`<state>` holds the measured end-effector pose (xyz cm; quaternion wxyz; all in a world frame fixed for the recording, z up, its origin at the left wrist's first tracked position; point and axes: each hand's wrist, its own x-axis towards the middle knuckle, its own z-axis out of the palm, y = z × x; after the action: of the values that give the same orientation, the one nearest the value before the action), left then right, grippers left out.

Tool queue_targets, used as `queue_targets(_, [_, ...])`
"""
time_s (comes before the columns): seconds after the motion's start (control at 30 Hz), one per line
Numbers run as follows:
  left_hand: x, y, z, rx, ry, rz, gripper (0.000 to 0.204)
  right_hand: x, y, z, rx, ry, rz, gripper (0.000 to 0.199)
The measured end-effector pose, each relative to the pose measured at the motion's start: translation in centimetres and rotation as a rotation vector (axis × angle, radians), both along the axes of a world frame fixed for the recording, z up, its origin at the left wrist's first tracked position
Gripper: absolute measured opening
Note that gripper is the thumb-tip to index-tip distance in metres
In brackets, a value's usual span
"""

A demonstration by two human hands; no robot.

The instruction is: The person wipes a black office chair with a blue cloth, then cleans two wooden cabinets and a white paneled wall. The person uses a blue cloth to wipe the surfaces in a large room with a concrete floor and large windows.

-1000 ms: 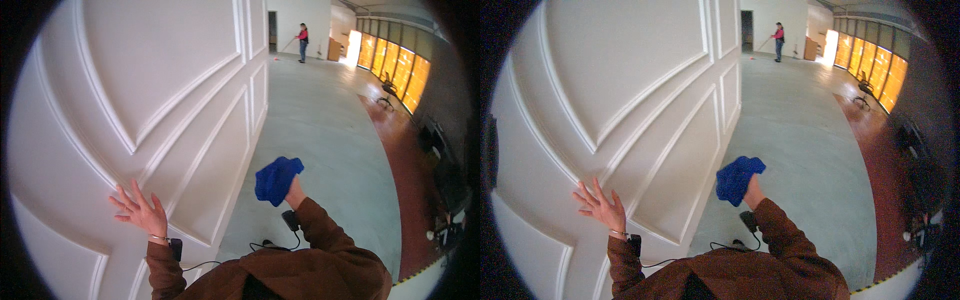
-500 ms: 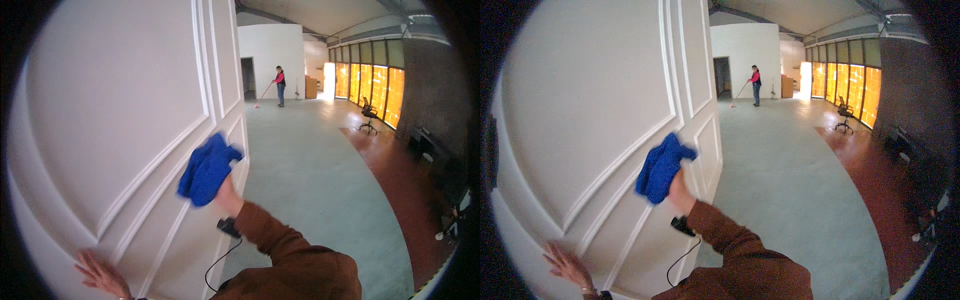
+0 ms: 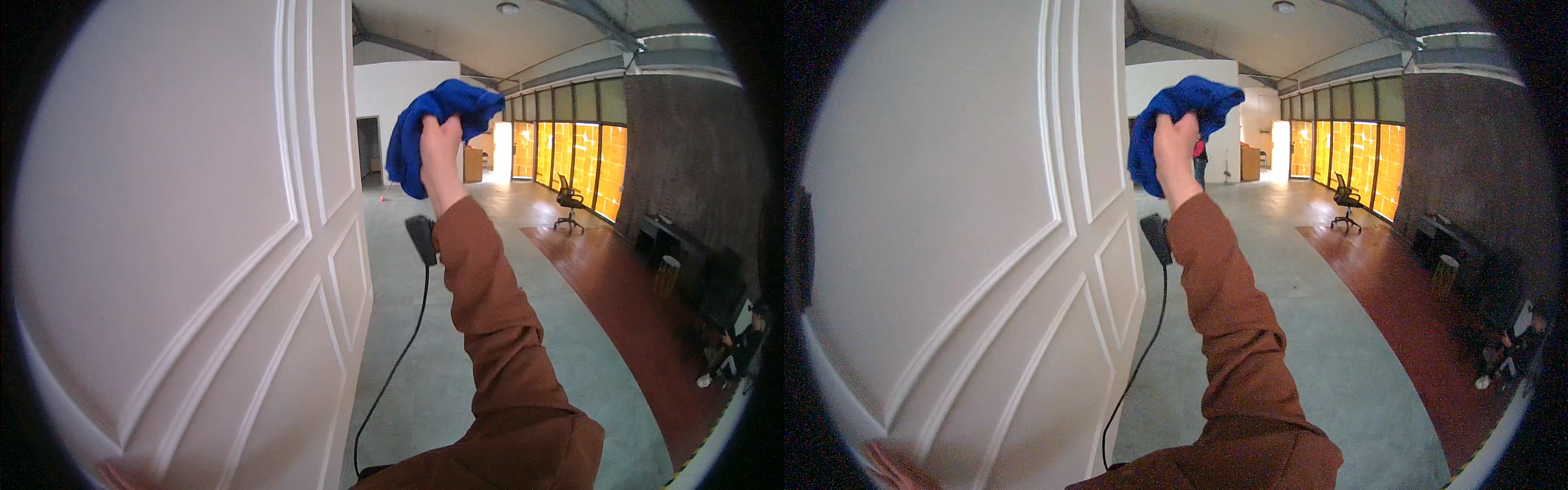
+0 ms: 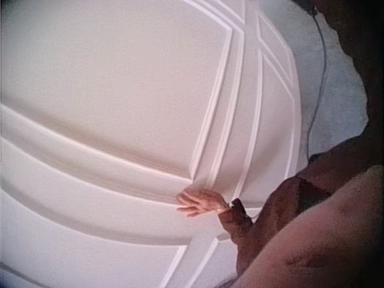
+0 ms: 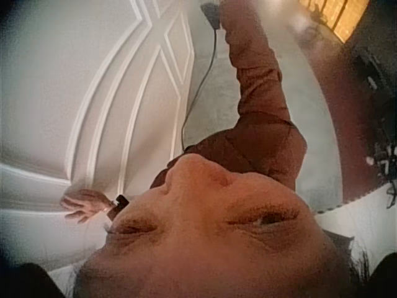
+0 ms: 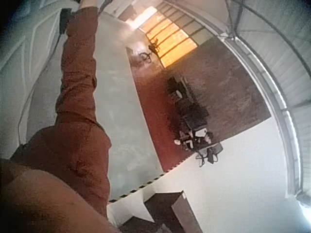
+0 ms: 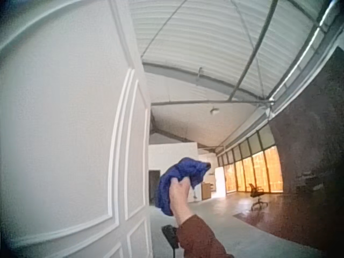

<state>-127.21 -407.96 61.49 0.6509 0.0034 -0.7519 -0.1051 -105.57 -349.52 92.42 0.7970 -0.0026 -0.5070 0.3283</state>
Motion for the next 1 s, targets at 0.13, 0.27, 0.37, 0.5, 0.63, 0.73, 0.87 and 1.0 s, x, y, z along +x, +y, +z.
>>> queue_targets(0.13, [-0.6, 0.0, 0.2, -0.017, -0.012, 0.17, 0.057, -1.9, -1.1, -0.6, 0.058, -0.102, 0.023, 0.029])
queue_targets(0.27, [-1.2, 0.0, 1.4, -0.139, 0.216, 0.048, 0.05, -9.8, -3.1, -10.6, 0.078, -0.321, -0.082, 0.032])
queue_targets(0.37, [-1.5, 0.6, 1.8, -0.2, 0.151, -0.006, 0.055, -16.8, -5.1, -18.3, -0.031, -0.396, 0.375, 0.033])
queue_targets(0.5, [-1.8, 1.0, 2.2, -0.24, 0.095, 0.096, 0.057, -22.0, -11.0, -20.0, -0.143, -0.492, 0.601, 0.028])
queue_targets(0.63, [-1.5, 1.0, 2.1, -0.113, 0.067, 0.036, 0.056, -26.0, -20.6, -21.9, 0.381, -0.6, 0.348, 0.04])
queue_targets(0.73, [-1.3, 0.8, 2.1, -0.127, 0.048, 0.07, 0.056, -29.3, -27.1, -25.6, 0.68, -0.498, 0.306, 0.057])
queue_targets(0.87, [-1.1, 0.8, 2.3, -0.116, 0.086, 0.037, 0.056, -32.5, -26.8, -28.9, 0.661, -0.448, 0.278, 0.06])
queue_targets(1.0, [-1.0, 0.8, 2.4, -0.122, 0.088, 0.04, 0.053, -34.0, -20.2, -28.4, 0.544, -0.831, -0.017, 0.059])
